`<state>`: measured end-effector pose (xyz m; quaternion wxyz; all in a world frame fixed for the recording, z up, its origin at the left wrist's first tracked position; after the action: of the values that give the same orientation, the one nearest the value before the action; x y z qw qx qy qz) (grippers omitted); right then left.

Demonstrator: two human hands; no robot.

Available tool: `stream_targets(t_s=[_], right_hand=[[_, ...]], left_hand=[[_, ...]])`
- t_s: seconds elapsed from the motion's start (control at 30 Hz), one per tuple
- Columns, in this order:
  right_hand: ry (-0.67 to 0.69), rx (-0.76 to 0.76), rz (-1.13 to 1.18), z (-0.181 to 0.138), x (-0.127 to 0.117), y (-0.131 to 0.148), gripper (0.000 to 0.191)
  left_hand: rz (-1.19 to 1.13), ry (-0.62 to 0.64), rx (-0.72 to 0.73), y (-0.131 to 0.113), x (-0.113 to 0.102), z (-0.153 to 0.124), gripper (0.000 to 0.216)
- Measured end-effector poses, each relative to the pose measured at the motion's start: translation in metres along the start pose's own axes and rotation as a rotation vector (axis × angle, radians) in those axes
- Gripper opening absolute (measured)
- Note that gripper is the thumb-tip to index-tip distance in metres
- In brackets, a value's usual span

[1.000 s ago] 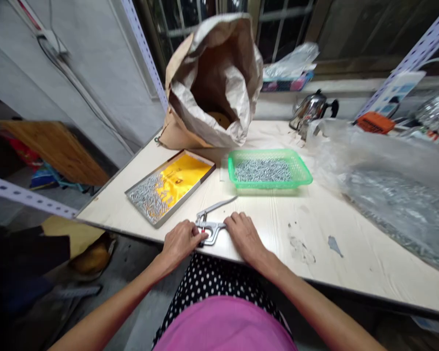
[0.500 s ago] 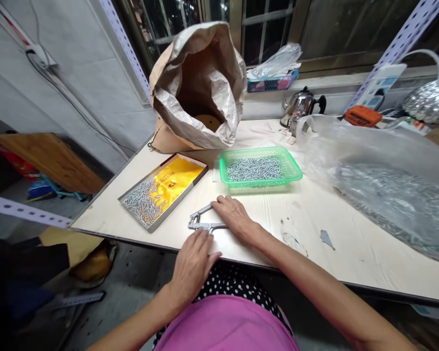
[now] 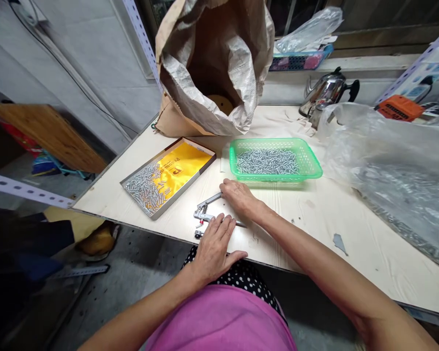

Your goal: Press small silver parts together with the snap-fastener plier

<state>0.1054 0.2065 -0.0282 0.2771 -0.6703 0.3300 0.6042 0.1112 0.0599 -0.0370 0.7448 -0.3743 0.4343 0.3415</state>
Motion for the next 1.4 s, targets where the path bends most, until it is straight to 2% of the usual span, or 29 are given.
stream_targets(t_s=[0.07, 0.17, 0.27, 0.33, 0.43, 0.5, 0.53, 0.6, 0.67, 0.73, 0.77, 0.83, 0.9, 0.97, 1.03, 1.1, 1.23, 1.3, 1.4], right_hand=[[-0.011, -0.007, -0.011, -0.005, -0.006, 0.013, 0.015], [-0.021, -0.266, 0.031, -0.024, -0.015, 0.062, 0.013], [0.01, -0.49, 0.052, -0.042, -0.013, 0.1, 0.012], [-0.002, -0.53, 0.041, -0.045, -0.007, 0.11, 0.012], [-0.064, -0.543, 0.034, -0.041, 0.002, 0.116, 0.011], [-0.109, -0.543, 0.031, -0.038, 0.007, 0.119, 0.012], [-0.127, -0.546, 0.035, -0.038, 0.007, 0.122, 0.013], [-0.169, -0.543, 0.074, -0.04, -0.001, 0.124, 0.014], [-0.246, -0.509, 0.173, -0.043, -0.026, 0.115, 0.015], [-0.366, -0.413, 0.296, -0.044, -0.063, 0.086, 0.017], [-0.426, -0.346, 0.342, -0.043, -0.083, 0.064, 0.018], [-0.536, -0.188, 0.349, -0.038, -0.117, 0.01, 0.018], [-0.6, -0.036, 0.257, -0.032, -0.137, -0.043, 0.019], [-0.621, 0.108, 0.101, -0.028, -0.139, -0.083, 0.023], [-0.591, 0.169, 0.003, -0.032, -0.124, -0.098, 0.032], [-0.531, 0.121, 0.018, -0.044, -0.099, -0.086, 0.036], [-0.349, -0.061, 0.26, -0.079, -0.043, -0.026, 0.028], [-0.236, -0.085, 0.347, -0.092, -0.022, 0.0, 0.026], [-0.123, -0.044, 0.39, -0.097, -0.003, 0.022, 0.022]], left_hand=[[-0.02, -0.021, 0.018, -0.001, 0.0, 0.0, 0.076], [-0.057, -0.056, 0.019, -0.001, -0.001, -0.002, 0.07], [-0.099, -0.088, 0.01, -0.008, -0.005, -0.01, 0.042], [-0.136, -0.115, 0.115, -0.025, -0.014, -0.018, 0.021], [-0.138, -0.29, 0.382, -0.052, -0.055, -0.035, 0.016], [-0.098, -0.413, 0.442, -0.05, -0.094, -0.047, 0.014], [-0.074, -0.451, 0.419, -0.04, -0.114, -0.05, 0.014], [-0.004, -0.385, 0.247, -0.004, -0.143, -0.047, 0.015], [0.114, -0.385, 0.019, 0.047, -0.174, -0.047, 0.02], [0.242, -0.331, -0.149, 0.096, -0.189, -0.045, 0.023], [0.288, -0.289, -0.193, 0.118, -0.191, -0.042, 0.024], [0.333, -0.141, -0.249, 0.155, -0.181, -0.032, 0.024], [0.347, 0.026, -0.282, 0.184, -0.164, -0.02, 0.024], [0.366, 0.173, -0.312, 0.205, -0.148, -0.011, 0.025], [0.393, 0.282, -0.322, 0.219, -0.135, -0.003, 0.026], [0.41, 0.36, -0.317, 0.229, -0.125, 0.002, 0.027], [0.403, 0.435, -0.308, 0.241, -0.111, 0.008, 0.026], [0.4, 0.45, -0.299, 0.244, -0.107, 0.011, 0.025], [0.405, 0.479, -0.283, 0.244, -0.103, 0.018, 0.025]])
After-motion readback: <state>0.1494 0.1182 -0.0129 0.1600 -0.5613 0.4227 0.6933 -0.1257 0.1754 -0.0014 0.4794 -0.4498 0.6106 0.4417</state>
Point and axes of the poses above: each hand's wrist, its own z-axis towards the middle knuckle, its own x-axis out of the palm, y = z × x, the point moved 9 cm from there along z, towards the middle knuckle, and after that the axes turned 11 degrees about x, right-handed, at the moved point
